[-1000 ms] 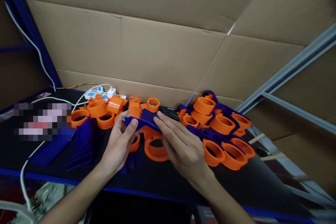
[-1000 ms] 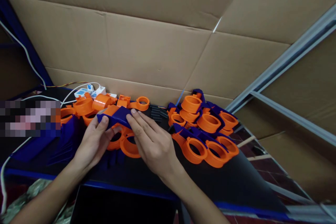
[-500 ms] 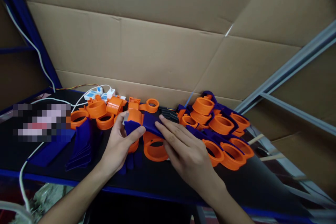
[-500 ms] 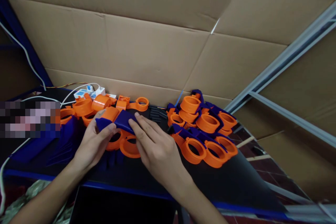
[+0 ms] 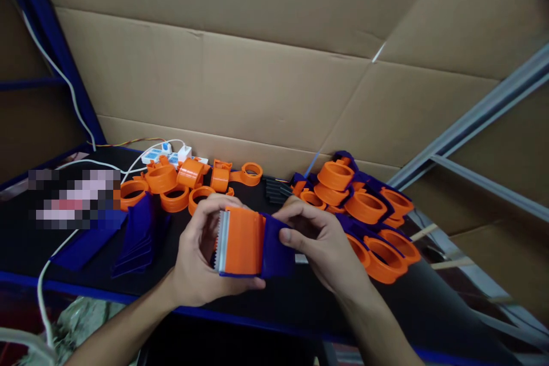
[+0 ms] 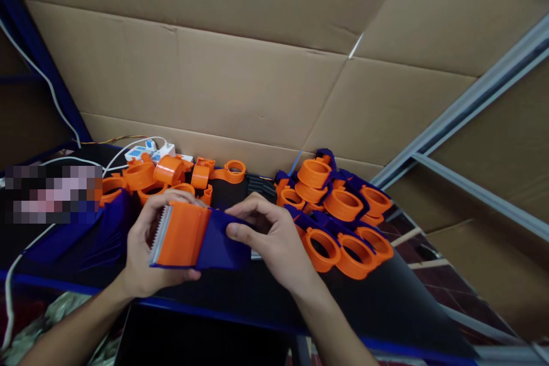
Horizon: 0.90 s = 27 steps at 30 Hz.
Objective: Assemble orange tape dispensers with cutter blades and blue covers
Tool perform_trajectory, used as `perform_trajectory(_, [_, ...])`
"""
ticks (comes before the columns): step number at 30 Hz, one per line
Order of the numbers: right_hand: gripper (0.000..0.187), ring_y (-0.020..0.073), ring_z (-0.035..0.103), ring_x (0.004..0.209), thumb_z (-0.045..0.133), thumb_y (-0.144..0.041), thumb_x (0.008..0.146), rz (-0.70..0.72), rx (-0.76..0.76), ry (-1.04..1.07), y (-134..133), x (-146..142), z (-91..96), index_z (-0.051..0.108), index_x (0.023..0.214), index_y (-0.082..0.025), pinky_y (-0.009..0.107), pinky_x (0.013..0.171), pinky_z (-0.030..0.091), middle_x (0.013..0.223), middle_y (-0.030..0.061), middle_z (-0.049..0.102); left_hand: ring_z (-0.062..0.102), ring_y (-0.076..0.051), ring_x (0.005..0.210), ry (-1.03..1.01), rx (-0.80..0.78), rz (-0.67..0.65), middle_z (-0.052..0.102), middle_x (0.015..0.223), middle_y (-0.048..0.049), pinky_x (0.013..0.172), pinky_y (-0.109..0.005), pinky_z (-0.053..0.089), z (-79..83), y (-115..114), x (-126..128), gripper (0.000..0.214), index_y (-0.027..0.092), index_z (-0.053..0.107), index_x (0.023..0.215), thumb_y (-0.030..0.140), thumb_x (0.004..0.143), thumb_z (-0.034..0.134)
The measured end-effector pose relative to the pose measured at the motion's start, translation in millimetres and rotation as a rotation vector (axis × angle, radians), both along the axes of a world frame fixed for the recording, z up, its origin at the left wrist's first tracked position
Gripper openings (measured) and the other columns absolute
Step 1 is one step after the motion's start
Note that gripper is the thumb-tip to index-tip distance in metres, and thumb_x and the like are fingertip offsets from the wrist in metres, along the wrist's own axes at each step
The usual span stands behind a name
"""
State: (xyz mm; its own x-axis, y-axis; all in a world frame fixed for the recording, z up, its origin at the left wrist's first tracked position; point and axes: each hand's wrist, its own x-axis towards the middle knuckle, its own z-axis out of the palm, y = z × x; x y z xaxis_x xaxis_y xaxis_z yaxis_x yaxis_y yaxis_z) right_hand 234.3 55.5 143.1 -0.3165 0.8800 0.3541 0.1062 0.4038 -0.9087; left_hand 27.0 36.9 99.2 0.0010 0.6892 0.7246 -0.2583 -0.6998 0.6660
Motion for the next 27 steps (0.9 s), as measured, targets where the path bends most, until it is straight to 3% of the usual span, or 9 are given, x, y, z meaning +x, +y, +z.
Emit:
perform_trajectory(5, [0.029,0.0131,0.059,0.068,0.088,-0.044,0.072,-0.014,-0.029,0.029,2,3,-2.9,0.073,0.079,-0.02,0.022,0.057,0.049,0.078,0.0009,0.063,0.065,-0.032,0.107,0.077,0.041,-0.093,0.061,0.114,-0.0075,0.101,-0.052,0.052,-1.5,3,-6,0.083,0.028,0.06,0.124,0.01,0.051,0.095])
perform_trajectory(8, [0.025,0.0138,0.06,0.07,0.086,-0.042,0.075,0.0,-0.009,0.034,-1,2,-0.2,0.076,0.084,-0.021,0.023,0.057,0.05,0.081,0.0021,0.065,0.065,-0.034,0.107,0.111,0.05,-0.096,0.062,0.115,-0.0083,0.1,-0.054,0.052,-0.6,3,-10,0.087,0.028,0.061,0.126,0.008,0.049,0.095])
perform_trajectory(15, [0.011,0.0207,0.067,0.091,0.074,-0.029,0.088,-0.105,0.249,-0.148,-11,1,8.6,0.079,0.098,-0.027,0.033,0.079,0.055,0.097,0.0052,0.072,0.066,-0.036,0.107,0.121,0.115,0.09,0.071,0.113,-0.01,0.099,-0.054,0.051,3.4,0,-11,0.09,0.026,0.066,0.125,0.006,0.043,0.095])
perform_trajectory(18, [0.008,0.0204,0.066,0.092,0.074,-0.029,0.088,-0.119,0.238,-0.112,-13,3,7.6,0.076,0.095,-0.025,0.033,0.083,0.053,0.096,0.0043,0.071,0.065,-0.033,0.107,0.136,0.129,0.139,0.07,0.113,-0.0084,0.1,-0.051,0.05,3.4,1,-11,0.09,0.027,0.064,0.127,0.006,0.045,0.095])
perform_trajectory(27, [0.017,0.018,0.063,0.082,0.073,-0.039,0.089,-0.021,0.123,-0.091,-9,2,6.0,0.072,0.089,-0.022,0.027,0.073,0.052,0.089,0.0036,0.068,0.065,-0.037,0.11,0.165,0.153,-0.046,0.069,0.117,-0.0111,0.1,-0.058,0.052,-5.7,7,-9,0.095,0.029,0.062,0.131,0.008,0.045,0.096])
